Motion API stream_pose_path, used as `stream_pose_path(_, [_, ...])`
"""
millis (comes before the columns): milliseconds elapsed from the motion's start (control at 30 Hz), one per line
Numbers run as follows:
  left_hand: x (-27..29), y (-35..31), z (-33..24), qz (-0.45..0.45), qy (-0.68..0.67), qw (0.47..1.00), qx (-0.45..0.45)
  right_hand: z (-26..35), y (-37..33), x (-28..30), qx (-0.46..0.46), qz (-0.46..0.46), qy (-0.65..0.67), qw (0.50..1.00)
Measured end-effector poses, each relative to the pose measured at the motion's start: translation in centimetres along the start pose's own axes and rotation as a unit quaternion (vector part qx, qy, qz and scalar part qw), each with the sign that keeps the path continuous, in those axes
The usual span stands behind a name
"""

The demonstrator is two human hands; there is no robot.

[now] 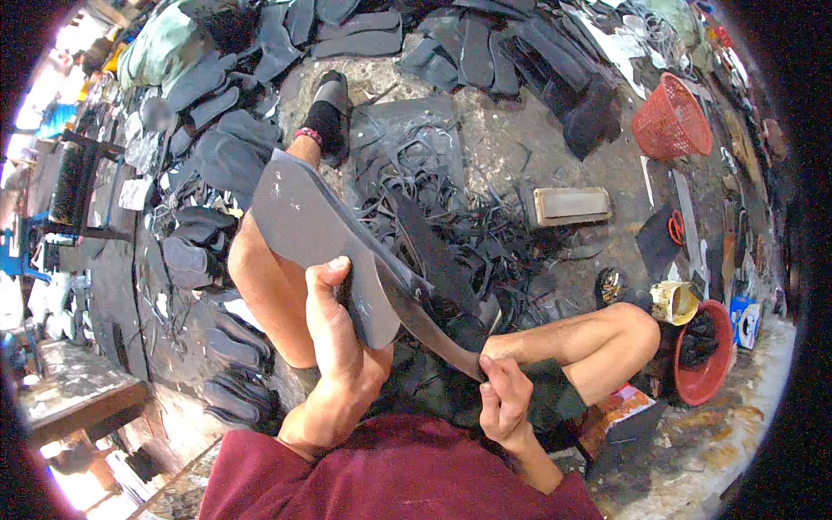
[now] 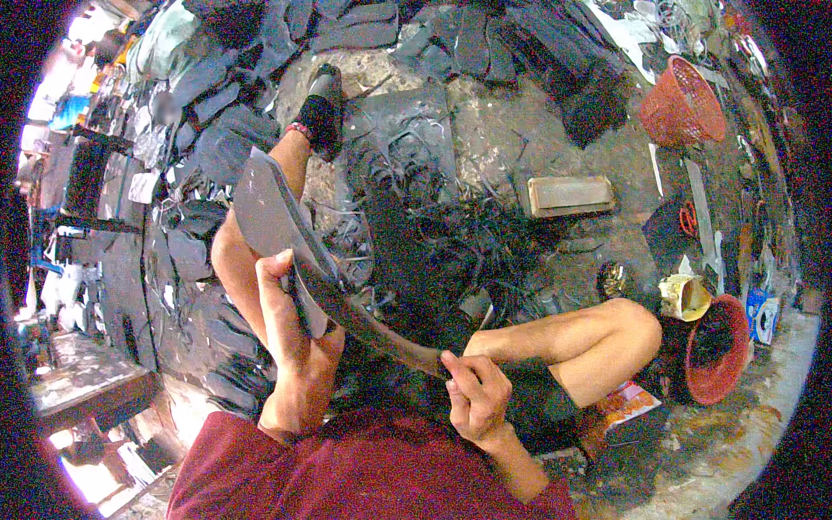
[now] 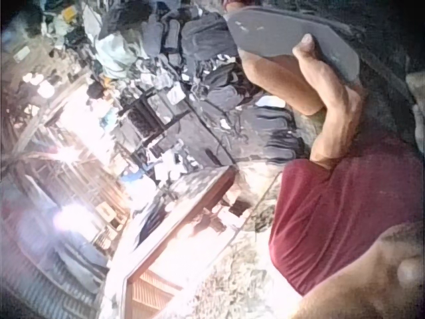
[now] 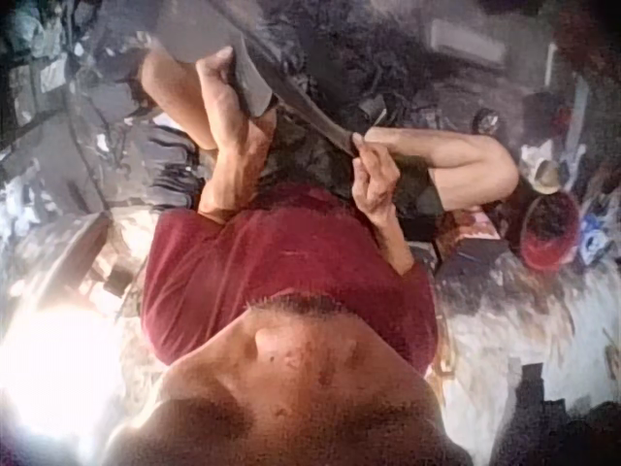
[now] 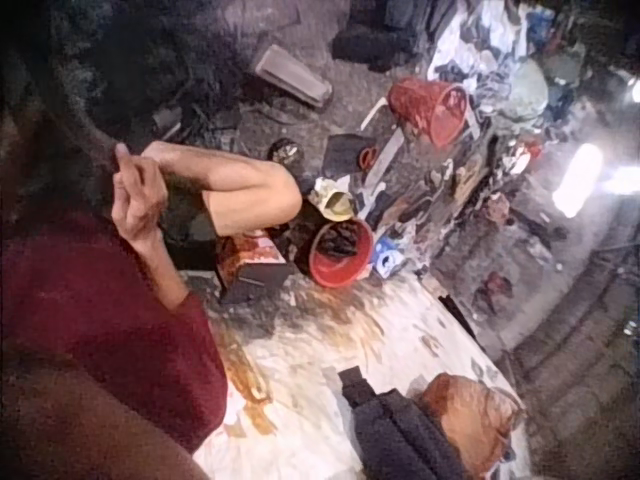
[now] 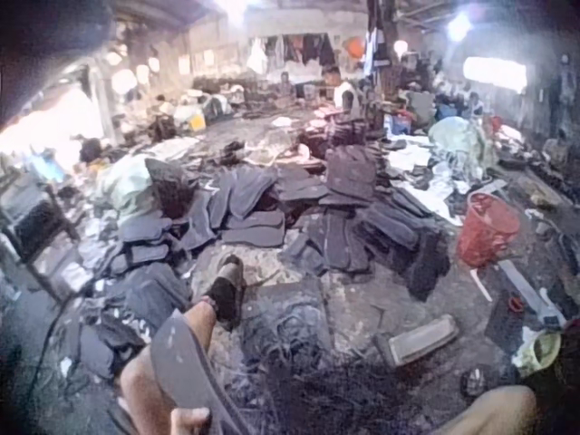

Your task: The person sits on the floor and uses a knife to cut black rubber sheets into smaller pieces. They repeatedly pick up sheets, slice them, and place the cut pieces aside.

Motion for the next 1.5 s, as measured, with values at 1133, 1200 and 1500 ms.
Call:
stream_pose_path(1133, [7.3, -0.3, -0.9, 0.354, 0.300, 0.884, -0.056, 10.0, 18.2, -8.6, 0.098, 0.070, 0.085, 0.989])
stream_pose_path(1200, [5.9, 0.8, -5.5, 0.188, 0.214, 0.930, -0.233, 10.9, 14.3, -7.8, 0.070, 0.105, 0.067, 0.990])
stream_pose_path(1500, [8.2, 3.4, -5.7, 0.190, 0.136, 0.971, 0.052, -0.2, 2.9, -4.8, 0.030, 0.145, 0.025, 0.989])
Point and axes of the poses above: each hand's wrist, its own y-axis towards the middle knuckle, its own x-axis out of the back of the hand, z = x × y, the point moved 7 cm from there along y, towards the middle knuckle, and after that the axes turned 15 degrees about -x, right-handed, at the moved point
